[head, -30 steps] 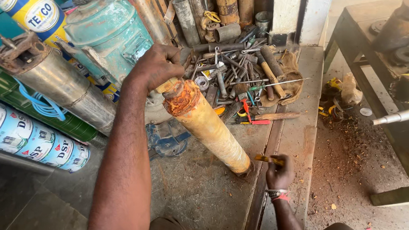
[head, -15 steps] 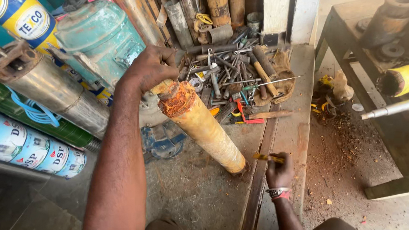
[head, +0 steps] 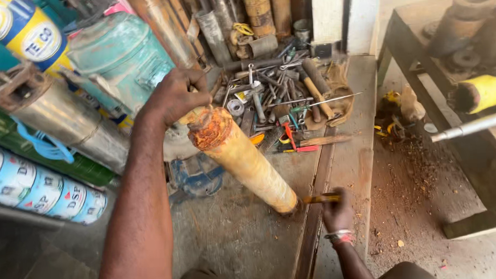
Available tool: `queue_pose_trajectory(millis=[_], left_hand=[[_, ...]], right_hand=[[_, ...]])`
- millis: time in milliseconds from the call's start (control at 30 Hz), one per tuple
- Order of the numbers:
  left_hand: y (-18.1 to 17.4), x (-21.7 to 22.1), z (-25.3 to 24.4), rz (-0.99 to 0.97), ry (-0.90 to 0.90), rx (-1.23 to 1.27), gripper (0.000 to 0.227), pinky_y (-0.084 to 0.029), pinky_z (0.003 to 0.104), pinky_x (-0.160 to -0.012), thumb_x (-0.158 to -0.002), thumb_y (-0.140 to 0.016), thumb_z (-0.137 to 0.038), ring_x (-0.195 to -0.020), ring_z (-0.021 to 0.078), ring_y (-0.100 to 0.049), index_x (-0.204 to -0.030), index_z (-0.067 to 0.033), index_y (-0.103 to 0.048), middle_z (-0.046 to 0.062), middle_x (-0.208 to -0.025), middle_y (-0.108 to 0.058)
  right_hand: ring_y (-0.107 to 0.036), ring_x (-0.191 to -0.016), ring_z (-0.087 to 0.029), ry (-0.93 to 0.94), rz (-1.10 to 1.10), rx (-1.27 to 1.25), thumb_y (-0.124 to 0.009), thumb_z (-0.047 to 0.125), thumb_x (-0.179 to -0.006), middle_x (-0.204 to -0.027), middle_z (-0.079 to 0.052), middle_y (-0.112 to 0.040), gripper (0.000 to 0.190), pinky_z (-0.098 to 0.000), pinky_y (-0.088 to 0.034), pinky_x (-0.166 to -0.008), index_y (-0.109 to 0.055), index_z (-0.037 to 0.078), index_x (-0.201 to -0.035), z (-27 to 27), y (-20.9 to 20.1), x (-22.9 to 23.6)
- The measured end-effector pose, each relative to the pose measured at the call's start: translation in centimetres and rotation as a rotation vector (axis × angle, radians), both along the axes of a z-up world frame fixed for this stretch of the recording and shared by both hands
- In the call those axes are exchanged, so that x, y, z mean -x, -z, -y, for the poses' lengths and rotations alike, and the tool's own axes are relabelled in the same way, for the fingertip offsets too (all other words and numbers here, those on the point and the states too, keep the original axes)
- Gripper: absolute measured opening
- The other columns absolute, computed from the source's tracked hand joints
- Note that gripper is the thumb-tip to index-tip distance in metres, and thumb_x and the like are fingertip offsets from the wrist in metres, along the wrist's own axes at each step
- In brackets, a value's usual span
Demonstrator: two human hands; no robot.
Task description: The person cleans a long, rusty metal cylinder using a wire brush and a hammer. They scrub the surface to remove rust and debris, then use the hammer to tap a small green object against the cylinder.
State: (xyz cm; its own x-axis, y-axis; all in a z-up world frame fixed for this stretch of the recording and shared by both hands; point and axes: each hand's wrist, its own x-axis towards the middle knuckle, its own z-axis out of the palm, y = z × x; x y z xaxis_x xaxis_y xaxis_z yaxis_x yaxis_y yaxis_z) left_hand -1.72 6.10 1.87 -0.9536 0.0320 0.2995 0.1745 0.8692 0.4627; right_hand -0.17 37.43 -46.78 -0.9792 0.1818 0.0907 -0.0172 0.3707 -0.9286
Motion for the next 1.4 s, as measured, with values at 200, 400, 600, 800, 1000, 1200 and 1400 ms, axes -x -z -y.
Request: queue_pose_trajectory(millis=[200,400,600,800,1000,1200,1400], left_hand=[[2.8,-2.9,0.9,-0.260,-0.031,-0.138,0.011,-0.053,0.038,-0.078,-0.083,-0.074,-0.016,-0.082,0.0198,-0.063,-0.083,-0.0070,-0.068,0.008,-0.088,-0.066],[8.4,-8.6,-2.2,-0.833,-0.032,-0.452,0.036,-0.056,0.038,-0.105,-0.098,-0.077,-0.013,-0.120,0.0206,-0.064,-0.128,-0.0011,-0.062,0.012,-0.131,-0.064],[17.0,-15.2,0.3,-0.900,-0.026,-0.792,0.105,-0.043,0.048,-0.134,-0.095,-0.085,-0.037,-0.152,0.0246,-0.041,-0.167,-0.0154,-0.013,0.014,-0.163,-0.028],[28.7,-22.6,4.2,-0.845,0.371,-1.718,0.049,-0.046,0.044,-0.109,-0.100,-0.071,-0.046,-0.122,0.0206,-0.055,-0.132,-0.0145,-0.050,0.000,-0.128,-0.057],[33.3,-30.3,8.4,-0.939,0.173,-1.970,0.044,-0.047,0.053,-0.112,-0.096,-0.071,-0.050,-0.124,0.0222,-0.057,-0.124,-0.0206,-0.055,-0.002,-0.125,-0.060],[36.7,-26.9,12.8,-0.893,-0.388,-1.908,0.049,-0.047,0.053,-0.110,-0.094,-0.065,-0.057,-0.124,0.0236,-0.057,-0.127,-0.0209,-0.055,0.000,-0.127,-0.060],[43.0,-29.3,13.8,-0.878,-0.665,-1.920,0.056,-0.048,0.053,-0.107,-0.093,-0.059,-0.064,-0.124,0.0250,-0.057,-0.129,-0.0211,-0.056,0.002,-0.129,-0.059]], right_hand=[[-0.076,-0.079,-0.029,0.092,0.224,0.799,-0.050,0.011,-0.101,-0.101,-0.021,-0.071,0.046,-0.0367,-0.062,-0.069,-0.027,0.017,-0.141,-3.6,0.2,-0.8],[-0.052,-0.055,-0.014,0.037,0.401,0.748,-0.055,0.007,-0.096,-0.082,-0.004,-0.060,0.041,-0.0321,-0.048,-0.046,-0.049,0.016,-0.136,-2.1,1.0,-2.4],[-0.045,-0.049,-0.013,-0.168,0.566,0.701,-0.064,0.018,-0.094,-0.068,-0.004,-0.049,0.035,-0.0308,-0.036,-0.039,-0.057,0.016,-0.129,-1.0,2.6,-4.9],[-0.041,-0.044,-0.014,-0.230,0.615,0.666,-0.066,0.024,-0.095,-0.064,-0.003,-0.047,0.024,-0.0316,-0.033,-0.037,-0.061,0.009,-0.113,-0.4,3.9,-5.9],[-0.045,-0.042,-0.015,-0.270,0.695,0.439,-0.066,0.030,-0.095,-0.059,-0.004,-0.050,0.024,-0.0322,-0.035,-0.038,-0.062,0.007,-0.102,0.2,3.2,-7.9],[-0.046,-0.044,-0.014,-0.374,0.593,0.078,-0.069,0.028,-0.092,-0.059,-0.006,-0.059,0.023,-0.0335,-0.036,-0.040,-0.071,0.007,-0.102,1.5,3.3,-9.2],[-0.048,-0.056,-0.014,-0.347,0.665,0.124,-0.075,0.020,-0.088,-0.071,-0.005,-0.060,0.033,-0.0333,-0.039,-0.049,-0.071,0.011,-0.119,3.8,3.2,-8.8]])
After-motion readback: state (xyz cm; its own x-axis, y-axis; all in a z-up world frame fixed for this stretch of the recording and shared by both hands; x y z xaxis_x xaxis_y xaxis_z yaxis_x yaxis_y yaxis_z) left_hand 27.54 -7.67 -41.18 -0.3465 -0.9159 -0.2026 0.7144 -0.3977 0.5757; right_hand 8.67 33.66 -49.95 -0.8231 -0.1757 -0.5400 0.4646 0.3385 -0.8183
